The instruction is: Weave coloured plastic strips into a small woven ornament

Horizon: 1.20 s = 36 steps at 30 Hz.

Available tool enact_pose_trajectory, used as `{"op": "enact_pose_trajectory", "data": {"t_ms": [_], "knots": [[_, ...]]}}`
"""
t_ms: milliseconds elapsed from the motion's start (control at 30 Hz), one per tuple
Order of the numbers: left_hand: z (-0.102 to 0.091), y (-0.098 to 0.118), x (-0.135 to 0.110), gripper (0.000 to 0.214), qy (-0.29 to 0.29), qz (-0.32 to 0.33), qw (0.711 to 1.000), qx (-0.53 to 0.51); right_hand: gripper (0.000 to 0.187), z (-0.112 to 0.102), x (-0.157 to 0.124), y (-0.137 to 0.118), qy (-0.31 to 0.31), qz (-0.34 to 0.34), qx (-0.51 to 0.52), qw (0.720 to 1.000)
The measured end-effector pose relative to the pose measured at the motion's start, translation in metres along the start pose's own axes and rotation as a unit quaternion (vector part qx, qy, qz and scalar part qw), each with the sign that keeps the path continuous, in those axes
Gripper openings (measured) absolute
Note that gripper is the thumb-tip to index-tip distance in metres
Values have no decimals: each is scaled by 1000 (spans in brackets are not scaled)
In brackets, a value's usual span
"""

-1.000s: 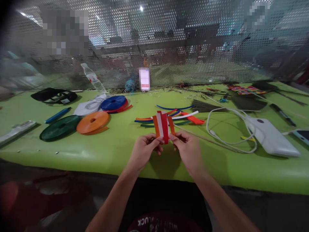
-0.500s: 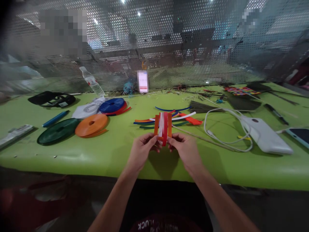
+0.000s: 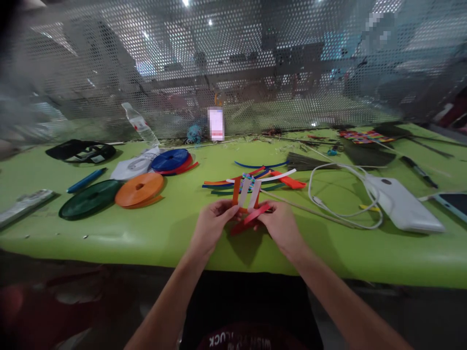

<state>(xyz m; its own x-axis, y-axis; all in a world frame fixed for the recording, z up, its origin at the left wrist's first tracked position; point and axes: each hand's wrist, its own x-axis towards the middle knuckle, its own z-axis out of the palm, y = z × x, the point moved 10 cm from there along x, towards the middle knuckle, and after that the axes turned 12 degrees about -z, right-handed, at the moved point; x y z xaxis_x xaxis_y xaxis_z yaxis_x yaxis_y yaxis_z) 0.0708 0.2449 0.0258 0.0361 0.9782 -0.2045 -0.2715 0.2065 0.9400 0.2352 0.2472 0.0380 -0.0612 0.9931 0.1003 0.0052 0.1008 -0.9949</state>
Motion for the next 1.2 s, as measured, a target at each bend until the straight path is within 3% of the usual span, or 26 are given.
{"op": "enact_pose_trajectory", "data": {"t_ms": [433,1200], "knots": [[5,0,3,13,-13,-11,1000,4,31,-2,4,3,30,-19,28,999],[3,0,2,11,-12,-21,999,-36,37,8,18,-2,-32,-35,-32,998]]}}
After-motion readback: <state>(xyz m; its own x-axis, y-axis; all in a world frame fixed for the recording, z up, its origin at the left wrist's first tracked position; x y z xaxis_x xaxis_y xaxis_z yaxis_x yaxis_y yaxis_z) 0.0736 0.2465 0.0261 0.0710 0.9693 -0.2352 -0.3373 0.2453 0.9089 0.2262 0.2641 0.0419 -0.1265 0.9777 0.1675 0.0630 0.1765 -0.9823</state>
